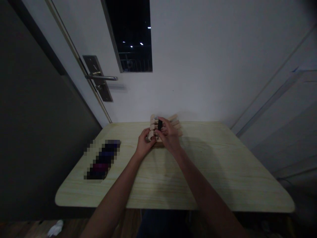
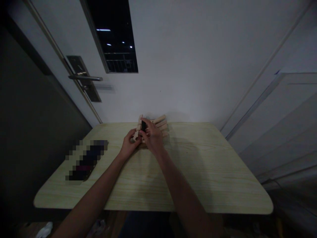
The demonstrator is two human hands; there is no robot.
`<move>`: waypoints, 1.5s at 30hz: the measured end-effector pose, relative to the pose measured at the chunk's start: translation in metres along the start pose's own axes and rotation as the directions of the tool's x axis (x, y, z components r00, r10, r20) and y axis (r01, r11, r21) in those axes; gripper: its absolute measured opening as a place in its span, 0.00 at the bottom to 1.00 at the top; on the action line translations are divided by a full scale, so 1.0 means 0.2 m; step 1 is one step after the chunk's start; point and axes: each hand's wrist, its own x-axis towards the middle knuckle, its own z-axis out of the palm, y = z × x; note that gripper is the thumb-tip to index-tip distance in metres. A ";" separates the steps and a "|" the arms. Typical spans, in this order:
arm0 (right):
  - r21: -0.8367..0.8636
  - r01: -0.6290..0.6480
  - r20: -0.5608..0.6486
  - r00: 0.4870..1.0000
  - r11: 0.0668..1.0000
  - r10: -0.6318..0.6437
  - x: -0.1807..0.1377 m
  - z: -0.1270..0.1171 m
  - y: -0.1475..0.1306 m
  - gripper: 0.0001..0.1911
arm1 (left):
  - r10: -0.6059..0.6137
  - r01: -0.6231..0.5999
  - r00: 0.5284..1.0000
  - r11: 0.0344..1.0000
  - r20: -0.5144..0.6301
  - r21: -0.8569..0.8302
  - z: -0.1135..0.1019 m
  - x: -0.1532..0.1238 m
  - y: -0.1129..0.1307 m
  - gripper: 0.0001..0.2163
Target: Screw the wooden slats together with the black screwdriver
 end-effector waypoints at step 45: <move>0.175 -0.090 0.032 0.996 0.980 0.086 -0.01 0.00 0.02 0.25 | -0.014 0.014 1.000 1.000 0.000 -0.024 0.00 0.00 0.02 0.14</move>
